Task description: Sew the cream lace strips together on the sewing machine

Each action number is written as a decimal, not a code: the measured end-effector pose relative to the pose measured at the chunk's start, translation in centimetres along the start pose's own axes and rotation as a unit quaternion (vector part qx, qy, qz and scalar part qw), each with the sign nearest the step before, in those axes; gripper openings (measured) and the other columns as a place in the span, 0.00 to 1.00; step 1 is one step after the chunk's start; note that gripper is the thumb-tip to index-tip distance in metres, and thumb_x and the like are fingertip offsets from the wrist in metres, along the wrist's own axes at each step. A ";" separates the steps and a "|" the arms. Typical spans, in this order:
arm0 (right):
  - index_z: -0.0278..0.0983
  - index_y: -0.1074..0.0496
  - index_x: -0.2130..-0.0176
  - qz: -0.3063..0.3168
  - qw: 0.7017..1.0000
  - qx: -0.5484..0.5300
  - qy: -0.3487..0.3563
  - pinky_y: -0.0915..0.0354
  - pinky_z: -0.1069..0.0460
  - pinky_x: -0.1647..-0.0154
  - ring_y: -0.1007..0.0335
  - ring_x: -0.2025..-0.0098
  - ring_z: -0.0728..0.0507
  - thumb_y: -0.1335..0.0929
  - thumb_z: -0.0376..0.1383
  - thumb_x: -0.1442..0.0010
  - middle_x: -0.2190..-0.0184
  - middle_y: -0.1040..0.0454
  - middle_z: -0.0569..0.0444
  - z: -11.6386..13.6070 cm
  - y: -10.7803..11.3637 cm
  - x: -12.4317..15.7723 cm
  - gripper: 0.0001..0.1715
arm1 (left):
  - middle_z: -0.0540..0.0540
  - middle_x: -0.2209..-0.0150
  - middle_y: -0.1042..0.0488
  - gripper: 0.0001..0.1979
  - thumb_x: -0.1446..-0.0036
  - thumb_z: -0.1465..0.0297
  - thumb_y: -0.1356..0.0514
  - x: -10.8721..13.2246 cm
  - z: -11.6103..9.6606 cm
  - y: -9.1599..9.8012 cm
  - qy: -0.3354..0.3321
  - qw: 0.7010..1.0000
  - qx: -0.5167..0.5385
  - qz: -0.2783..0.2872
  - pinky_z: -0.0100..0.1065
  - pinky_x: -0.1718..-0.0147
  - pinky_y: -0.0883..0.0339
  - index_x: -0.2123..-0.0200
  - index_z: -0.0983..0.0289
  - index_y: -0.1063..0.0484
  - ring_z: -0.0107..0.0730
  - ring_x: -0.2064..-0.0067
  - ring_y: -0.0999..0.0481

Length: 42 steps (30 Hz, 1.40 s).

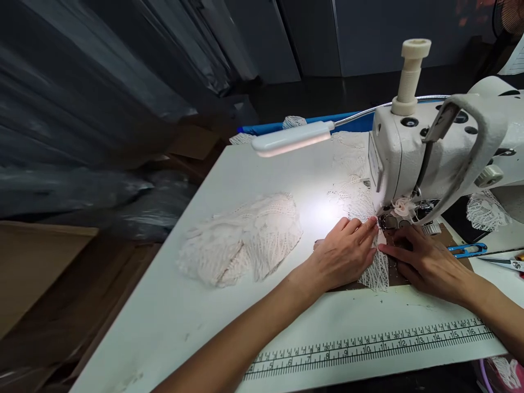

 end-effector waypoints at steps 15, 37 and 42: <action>0.39 0.30 0.47 0.002 1.000 0.007 -0.025 0.31 0.38 0.54 0.36 0.52 0.36 0.40 0.27 0.39 0.53 0.33 0.42 0.4 -0.2 0.3 0.23 | 0.65 0.50 0.26 0.20 0.33 0.67 0.57 0.1 0.3 0.3 0.026 0.997 0.068 -0.022 0.44 0.60 0.38 0.49 0.71 0.31 0.42 0.59 0.30; 0.41 0.26 0.50 -0.036 0.998 -0.042 -0.023 0.29 0.41 0.56 0.34 0.57 0.39 0.39 0.28 0.38 0.59 0.33 0.45 -0.2 -0.4 0.4 0.21 | 0.62 0.41 0.33 0.22 0.34 0.63 0.54 0.5 0.0 -0.4 0.087 0.983 0.160 -0.022 0.55 0.52 0.41 0.45 0.69 0.33 0.47 0.53 0.31; 0.39 0.27 0.49 -0.019 1.000 -0.025 0.001 0.28 0.40 0.58 0.33 0.58 0.39 0.39 0.29 0.38 0.59 0.33 0.44 -0.3 -0.1 0.3 0.21 | 0.63 0.41 0.32 0.22 0.34 0.64 0.56 0.5 -0.5 -0.1 0.081 0.990 0.112 -0.029 0.54 0.53 0.40 0.46 0.71 0.33 0.47 0.54 0.31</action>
Point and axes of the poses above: each hand's wrist, its own x-axis away from the middle knuckle, its own y-axis out of the back of the hand, z = x × y, the point moved 2 cm from there along -x, towards the middle knuckle
